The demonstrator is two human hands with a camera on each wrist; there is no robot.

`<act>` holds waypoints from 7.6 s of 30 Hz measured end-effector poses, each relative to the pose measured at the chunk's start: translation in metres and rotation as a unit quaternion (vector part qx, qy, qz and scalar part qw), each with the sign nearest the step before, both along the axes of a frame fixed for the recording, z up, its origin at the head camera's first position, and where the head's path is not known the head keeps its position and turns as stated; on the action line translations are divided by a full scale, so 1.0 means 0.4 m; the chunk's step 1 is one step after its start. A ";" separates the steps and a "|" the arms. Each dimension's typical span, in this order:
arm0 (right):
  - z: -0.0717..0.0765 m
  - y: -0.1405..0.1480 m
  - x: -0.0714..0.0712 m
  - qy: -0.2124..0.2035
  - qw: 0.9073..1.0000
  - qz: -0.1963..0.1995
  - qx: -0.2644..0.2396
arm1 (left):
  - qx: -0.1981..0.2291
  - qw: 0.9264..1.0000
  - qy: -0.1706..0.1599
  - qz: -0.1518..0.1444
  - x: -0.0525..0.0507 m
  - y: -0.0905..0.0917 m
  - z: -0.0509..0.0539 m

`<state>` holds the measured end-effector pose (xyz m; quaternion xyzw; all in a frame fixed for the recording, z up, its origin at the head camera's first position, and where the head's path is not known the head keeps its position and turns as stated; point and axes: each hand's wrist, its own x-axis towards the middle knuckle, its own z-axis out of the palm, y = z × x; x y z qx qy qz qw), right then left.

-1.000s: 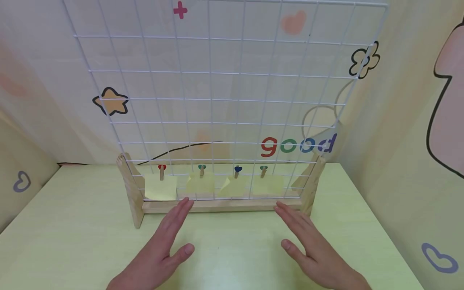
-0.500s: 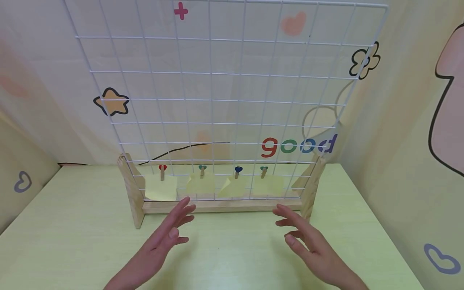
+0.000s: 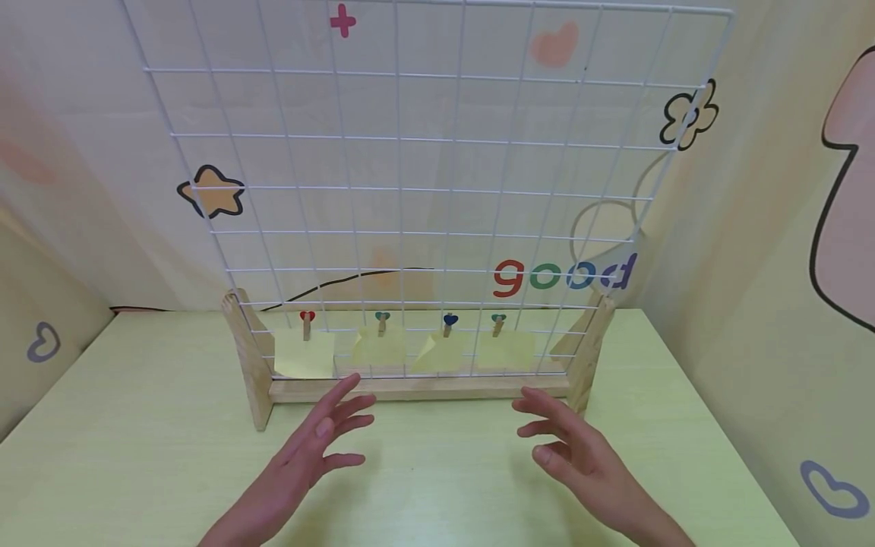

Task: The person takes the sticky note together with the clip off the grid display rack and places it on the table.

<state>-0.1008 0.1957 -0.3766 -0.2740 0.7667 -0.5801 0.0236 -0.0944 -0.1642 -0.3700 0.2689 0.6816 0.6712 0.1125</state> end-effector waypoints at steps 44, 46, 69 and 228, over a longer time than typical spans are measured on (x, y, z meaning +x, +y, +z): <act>0.069 -0.262 -0.146 -0.025 1.000 0.006 -0.017 | -0.067 0.961 -0.082 0.254 -0.136 0.011 -0.080; 0.073 -0.274 -0.158 -0.028 0.999 0.009 -0.017 | -0.070 0.961 -0.081 0.257 -0.141 0.014 -0.082; 0.079 -0.402 -0.274 -0.008 0.999 -0.023 0.033 | -0.088 0.943 -0.073 0.312 -0.205 0.034 -0.106; -0.033 -0.067 -0.122 -0.187 0.975 -0.120 -0.018 | -0.230 0.901 -0.055 0.364 0.018 -0.194 -0.112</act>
